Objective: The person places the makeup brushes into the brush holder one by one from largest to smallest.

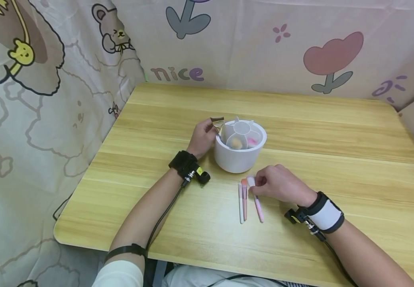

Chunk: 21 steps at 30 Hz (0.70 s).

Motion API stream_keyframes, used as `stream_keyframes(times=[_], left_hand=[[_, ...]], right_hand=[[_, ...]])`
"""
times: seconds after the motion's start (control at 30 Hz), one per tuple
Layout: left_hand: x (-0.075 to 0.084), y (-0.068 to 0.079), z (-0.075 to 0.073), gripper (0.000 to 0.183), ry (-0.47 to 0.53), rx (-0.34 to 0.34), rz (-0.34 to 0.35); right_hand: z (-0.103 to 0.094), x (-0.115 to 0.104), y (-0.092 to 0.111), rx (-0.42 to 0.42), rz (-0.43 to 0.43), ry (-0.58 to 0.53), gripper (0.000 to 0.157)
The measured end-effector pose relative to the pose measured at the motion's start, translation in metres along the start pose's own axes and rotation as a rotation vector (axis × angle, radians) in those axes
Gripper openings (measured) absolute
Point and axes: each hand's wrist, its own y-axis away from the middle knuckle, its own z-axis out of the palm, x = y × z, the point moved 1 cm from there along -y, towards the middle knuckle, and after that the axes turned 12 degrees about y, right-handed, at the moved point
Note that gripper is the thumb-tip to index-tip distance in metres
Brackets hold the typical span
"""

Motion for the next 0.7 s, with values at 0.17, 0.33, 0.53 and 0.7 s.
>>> stream_keyframes(times=[0.17,0.33,0.53,0.7], left_hand=[[-0.018,-0.007,-0.002,0.032,0.015,0.003,-0.001],[-0.035,-0.013,-0.003,0.031,0.009,0.017,-0.004],[-0.037,-0.013,-0.004,0.030,0.014,0.032,0.010],[-0.035,-0.012,-0.004,0.027,0.006,0.039,0.033]], right_hand=[[0.000,0.000,0.000,-0.018,0.013,-0.007,0.015],[-0.001,0.000,0.001,-0.012,-0.001,-0.015,0.012],[-0.001,0.001,0.002,0.023,-0.025,0.002,0.010],[-0.004,0.002,0.003,0.035,-0.011,-0.005,0.009]])
